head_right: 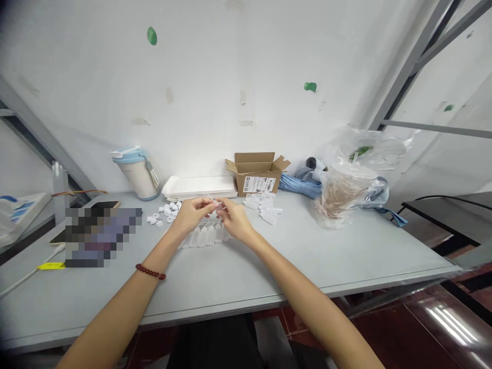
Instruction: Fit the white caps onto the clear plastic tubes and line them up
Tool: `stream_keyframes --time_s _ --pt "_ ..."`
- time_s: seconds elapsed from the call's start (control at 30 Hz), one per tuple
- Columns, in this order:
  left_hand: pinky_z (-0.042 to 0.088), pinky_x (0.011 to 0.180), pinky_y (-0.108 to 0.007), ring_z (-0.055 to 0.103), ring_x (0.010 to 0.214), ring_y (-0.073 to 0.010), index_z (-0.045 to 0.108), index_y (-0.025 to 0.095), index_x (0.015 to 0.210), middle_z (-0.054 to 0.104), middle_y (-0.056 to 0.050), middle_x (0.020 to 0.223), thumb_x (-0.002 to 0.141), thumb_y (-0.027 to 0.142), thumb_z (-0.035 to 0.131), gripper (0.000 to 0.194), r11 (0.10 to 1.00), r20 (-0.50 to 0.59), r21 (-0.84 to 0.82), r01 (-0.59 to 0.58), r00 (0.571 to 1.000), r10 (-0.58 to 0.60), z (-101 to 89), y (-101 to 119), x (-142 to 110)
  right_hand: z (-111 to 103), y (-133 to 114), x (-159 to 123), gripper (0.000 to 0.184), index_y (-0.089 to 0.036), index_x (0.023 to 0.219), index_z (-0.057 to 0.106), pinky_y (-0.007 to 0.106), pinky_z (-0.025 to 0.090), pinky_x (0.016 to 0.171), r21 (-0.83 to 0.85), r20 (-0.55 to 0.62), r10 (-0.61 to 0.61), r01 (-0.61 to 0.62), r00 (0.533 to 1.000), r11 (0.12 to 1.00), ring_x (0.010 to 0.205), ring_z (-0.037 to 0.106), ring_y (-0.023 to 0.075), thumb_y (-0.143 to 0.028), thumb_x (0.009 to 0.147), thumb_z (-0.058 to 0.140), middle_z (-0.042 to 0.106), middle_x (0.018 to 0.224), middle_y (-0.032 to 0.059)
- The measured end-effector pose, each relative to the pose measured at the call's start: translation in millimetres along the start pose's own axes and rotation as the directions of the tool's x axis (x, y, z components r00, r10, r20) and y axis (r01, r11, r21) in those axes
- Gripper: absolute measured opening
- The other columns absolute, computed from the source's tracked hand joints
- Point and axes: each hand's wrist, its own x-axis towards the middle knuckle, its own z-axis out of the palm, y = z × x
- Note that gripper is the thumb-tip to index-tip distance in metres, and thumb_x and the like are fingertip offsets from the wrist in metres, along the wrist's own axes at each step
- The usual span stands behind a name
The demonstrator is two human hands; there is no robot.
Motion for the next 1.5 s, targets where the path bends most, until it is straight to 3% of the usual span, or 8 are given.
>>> stream_keyframes --time_s 0.13,0.23,0.4,0.6,0.93,1.13,1.33,1.5 --pt "0.048 0.070 -0.030 0.063 0.072 -0.0182 0.068 0.014 0.080 0.070 -0.006 0.077 0.068 0.040 0.069 0.029 0.992 -0.050 0.107 -0.065 0.996 0.071 2.3 2 -2 1 0 3 0.028 -0.018 0.109 0.055 0.027 0.055 0.059 0.232 0.013 0.161 -0.159 0.987 0.960 0.066 0.063 0.0127 -0.018 0.082 0.049 0.063 0.086 0.0043" --pt "0.049 0.070 -0.030 0.062 0.076 -0.0181 0.067 0.014 0.085 0.069 -0.006 0.083 0.072 0.034 0.067 0.023 0.945 -0.122 0.260 -0.198 0.964 0.235 3.0 3 -3 0 -2 5 0.023 -0.017 0.103 0.056 0.027 0.055 0.059 0.364 0.043 0.209 -0.210 0.977 0.907 0.068 0.065 0.0134 -0.022 0.081 0.055 0.062 0.085 0.0037" --pt "0.051 0.073 -0.031 0.060 0.092 -0.0198 0.066 0.017 0.093 0.065 -0.008 0.097 0.080 0.021 0.058 0.016 0.744 0.050 0.451 -0.494 0.846 0.531 3.0 -3 -3 -1 -4 7 0.020 -0.016 0.094 0.056 0.028 0.056 0.060 0.515 0.072 0.360 -0.343 0.930 0.785 0.067 0.065 0.0131 -0.020 0.076 0.062 0.062 0.080 0.0022" --pt "0.045 0.094 -0.042 0.051 0.110 -0.0242 0.056 0.018 0.117 0.058 -0.010 0.116 0.079 0.021 0.063 0.039 0.611 0.242 0.538 -0.580 0.801 0.547 6.4 -6 -9 -8 -10 7 0.015 -0.015 0.089 0.054 0.031 0.055 0.068 0.609 0.043 0.485 -0.408 0.873 0.680 0.070 0.067 0.0156 -0.015 0.076 0.062 0.064 0.073 0.0026" --pt "0.039 0.101 -0.048 0.046 0.121 -0.0280 0.053 0.020 0.120 0.055 -0.011 0.125 0.084 0.029 0.059 0.038 0.528 0.230 0.682 -0.506 0.834 0.501 -26.1 6 -65 5 -46 -10 0.013 -0.015 0.091 0.055 0.031 0.052 0.076 0.607 0.408 0.328 -0.522 0.852 0.599 0.079 0.068 0.0168 -0.020 0.080 0.059 0.067 0.078 0.0036" --pt "0.041 0.100 -0.046 0.047 0.120 -0.0269 0.053 0.020 0.119 0.060 -0.010 0.119 0.084 0.035 0.058 0.039 0.579 0.283 0.672 -0.462 0.883 0.375 -50.9 1 -106 21 -46 -21 0.013 -0.013 0.091 0.055 0.022 0.052 0.063 0.487 0.686 0.177 -0.626 0.706 0.609 0.066 0.066 0.0112 -0.015 0.079 0.060 0.064 0.072 0.0005" --pt "0.043 0.096 -0.042 0.046 0.119 -0.0278 0.050 0.024 0.121 0.057 -0.009 0.118 0.078 0.032 0.061 0.046 0.634 0.263 0.716 -0.291 0.955 0.140 -77.2 7 -140 36 -44 -33 0.029 -0.013 0.095 0.056 0.016 0.042 0.040 0.249 0.916 0.058 -0.676 0.397 0.694 0.055 0.067 0.0123 -0.036 0.079 0.063 0.066 0.079 0.0038" --pt "0.043 0.095 -0.039 0.050 0.114 -0.0264 0.053 0.023 0.113 0.055 -0.008 0.117 0.072 0.031 0.062 0.042 0.625 0.278 0.752 -0.209 0.961 -0.012 -93.4 13 -147 36 -44 -33 0.037 -0.012 0.094 0.057 0.015 0.041 0.038 0.174 0.930 0.110 -0.686 0.349 0.707 0.052 0.066 0.0112 -0.041 0.075 0.067 0.067 0.076 0.0028"
